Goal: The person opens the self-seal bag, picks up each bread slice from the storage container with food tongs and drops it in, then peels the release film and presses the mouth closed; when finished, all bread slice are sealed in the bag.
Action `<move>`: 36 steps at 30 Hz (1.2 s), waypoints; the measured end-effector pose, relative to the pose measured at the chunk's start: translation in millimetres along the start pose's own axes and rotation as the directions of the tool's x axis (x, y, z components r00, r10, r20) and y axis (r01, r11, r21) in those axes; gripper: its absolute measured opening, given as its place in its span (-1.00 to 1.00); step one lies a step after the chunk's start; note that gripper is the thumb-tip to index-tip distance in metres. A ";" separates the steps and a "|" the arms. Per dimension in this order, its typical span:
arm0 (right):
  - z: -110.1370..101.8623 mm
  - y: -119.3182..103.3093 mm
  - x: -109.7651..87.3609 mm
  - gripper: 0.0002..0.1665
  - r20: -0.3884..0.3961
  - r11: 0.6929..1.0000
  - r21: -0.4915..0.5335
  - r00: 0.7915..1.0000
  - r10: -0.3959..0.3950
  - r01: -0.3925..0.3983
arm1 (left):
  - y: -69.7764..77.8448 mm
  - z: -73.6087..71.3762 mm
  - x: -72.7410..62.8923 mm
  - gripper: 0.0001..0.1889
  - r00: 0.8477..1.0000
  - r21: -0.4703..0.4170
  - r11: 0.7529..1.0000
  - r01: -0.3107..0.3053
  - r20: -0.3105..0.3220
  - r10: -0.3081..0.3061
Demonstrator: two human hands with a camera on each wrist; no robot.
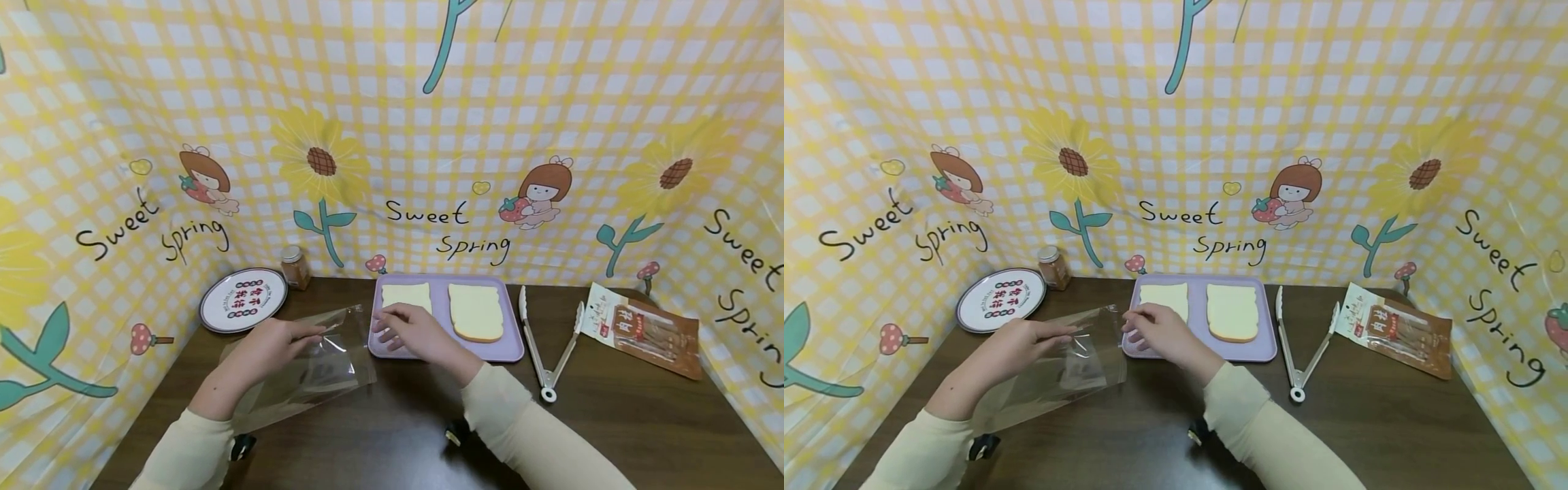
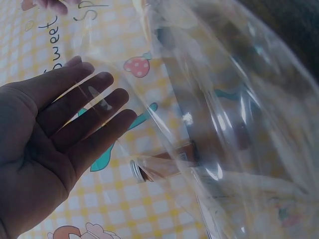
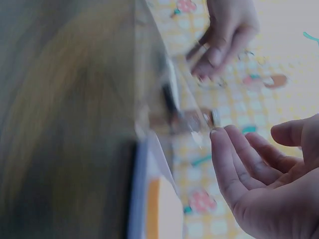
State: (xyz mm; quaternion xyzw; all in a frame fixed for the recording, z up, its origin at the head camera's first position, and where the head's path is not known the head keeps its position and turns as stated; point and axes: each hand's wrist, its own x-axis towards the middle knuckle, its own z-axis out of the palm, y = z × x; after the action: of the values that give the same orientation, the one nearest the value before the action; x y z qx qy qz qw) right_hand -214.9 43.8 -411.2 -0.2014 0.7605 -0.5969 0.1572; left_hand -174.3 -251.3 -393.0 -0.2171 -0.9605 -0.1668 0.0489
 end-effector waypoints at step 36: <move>-193.5 34.4 -124.7 0.36 -0.529 0.296 -0.703 0.754 0.390 -0.647 | -3.5 -6.8 -7.5 -0.69 0.999 -0.013 1.000 0.011 0.035 -0.010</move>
State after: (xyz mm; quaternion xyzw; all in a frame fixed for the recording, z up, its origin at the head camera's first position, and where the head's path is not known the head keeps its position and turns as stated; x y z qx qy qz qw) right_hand -203.4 276.0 -398.7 0.0875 0.9861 -0.0723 0.1214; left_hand -169.0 -259.6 -389.0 -0.2152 -0.9612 -0.1698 0.0297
